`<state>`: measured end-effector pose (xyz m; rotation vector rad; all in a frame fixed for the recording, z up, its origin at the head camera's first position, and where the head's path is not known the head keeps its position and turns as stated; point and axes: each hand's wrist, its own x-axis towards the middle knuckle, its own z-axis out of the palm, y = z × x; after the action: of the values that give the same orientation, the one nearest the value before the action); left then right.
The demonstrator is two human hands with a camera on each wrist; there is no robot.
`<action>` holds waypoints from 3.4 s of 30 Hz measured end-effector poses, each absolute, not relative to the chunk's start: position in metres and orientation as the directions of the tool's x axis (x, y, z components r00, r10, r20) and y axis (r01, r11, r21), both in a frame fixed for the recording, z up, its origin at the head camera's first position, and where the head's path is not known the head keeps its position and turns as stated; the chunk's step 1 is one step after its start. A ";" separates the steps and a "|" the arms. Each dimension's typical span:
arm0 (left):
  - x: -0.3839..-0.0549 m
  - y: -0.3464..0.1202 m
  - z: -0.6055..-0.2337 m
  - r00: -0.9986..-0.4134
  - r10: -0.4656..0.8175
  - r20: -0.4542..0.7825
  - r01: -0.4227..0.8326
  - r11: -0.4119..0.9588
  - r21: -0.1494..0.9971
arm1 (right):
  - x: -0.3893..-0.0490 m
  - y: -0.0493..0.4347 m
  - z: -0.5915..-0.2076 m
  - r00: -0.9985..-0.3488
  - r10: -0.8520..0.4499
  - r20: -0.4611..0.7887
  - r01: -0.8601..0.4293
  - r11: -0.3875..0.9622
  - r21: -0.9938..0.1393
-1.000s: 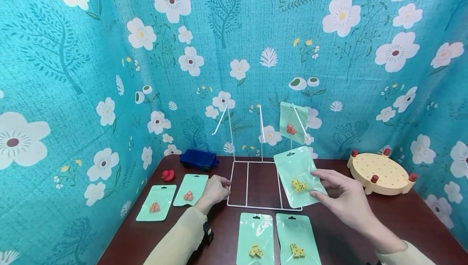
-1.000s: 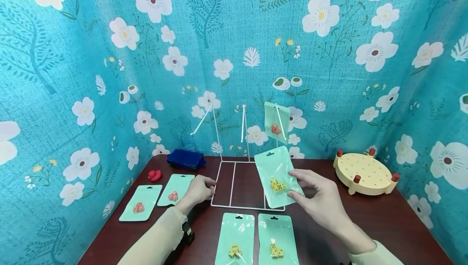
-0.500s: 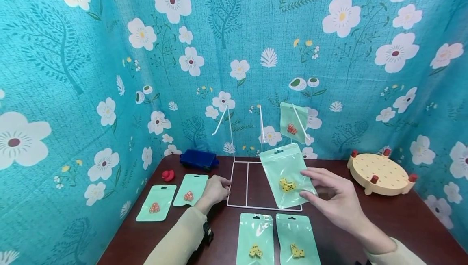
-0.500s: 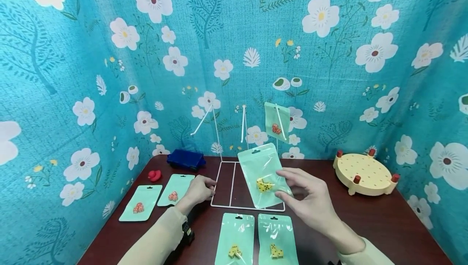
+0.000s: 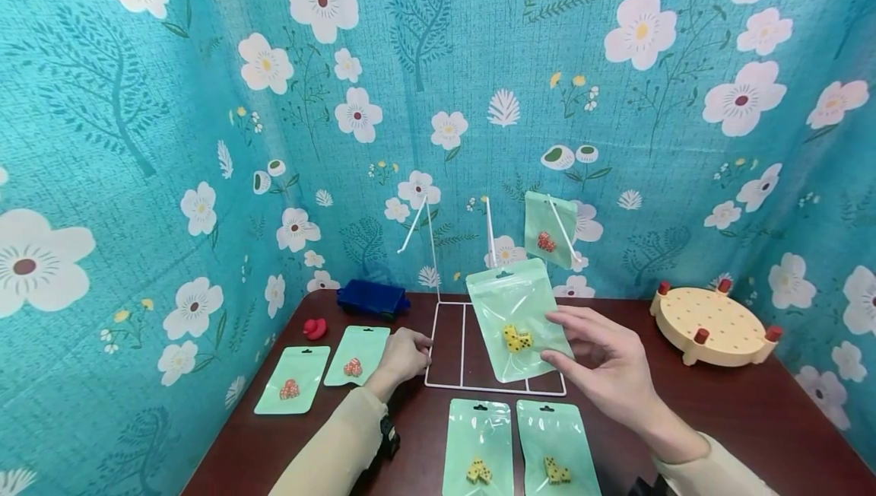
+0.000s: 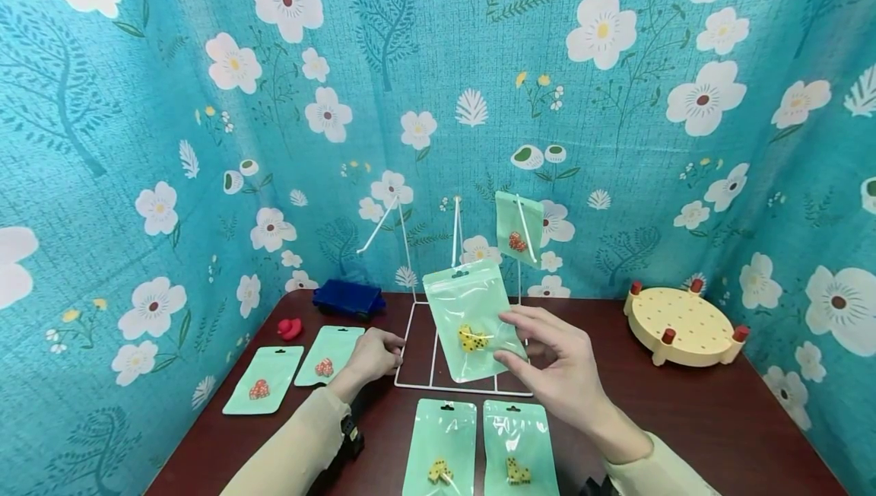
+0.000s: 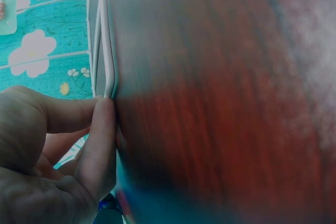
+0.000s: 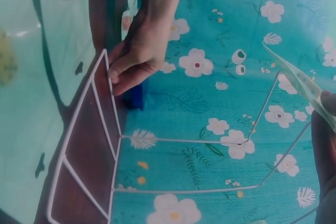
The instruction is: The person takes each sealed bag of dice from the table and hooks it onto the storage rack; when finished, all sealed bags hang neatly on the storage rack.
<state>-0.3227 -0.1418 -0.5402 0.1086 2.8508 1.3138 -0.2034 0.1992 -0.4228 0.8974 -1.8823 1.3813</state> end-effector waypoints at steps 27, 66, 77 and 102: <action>-0.323 -0.140 -0.537 -0.999 0.051 -0.001 0.033 0.662 0.749 | -0.232 0.176 -0.442 -0.636 -0.075 0.768 -0.766 0.187 -0.615; -0.322 -0.138 -0.537 -1.000 0.026 -0.009 0.010 0.651 0.759 | -0.300 0.152 -0.449 -0.708 0.065 0.703 -0.666 0.271 -0.695; -0.319 -0.138 -0.534 -0.999 0.034 -0.008 0.016 0.654 0.756 | -0.325 0.150 -0.447 -0.729 0.092 0.678 -0.620 0.331 -0.712; -0.322 -0.137 -0.537 -0.999 0.034 0.002 0.024 0.662 0.749 | -0.366 0.140 -0.442 -0.774 0.137 0.619 -0.536 0.379 -0.754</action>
<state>-0.3217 -0.1370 -0.5373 0.0494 2.8530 1.2861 -0.3655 0.1400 -0.4425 0.3428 -2.0335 1.4316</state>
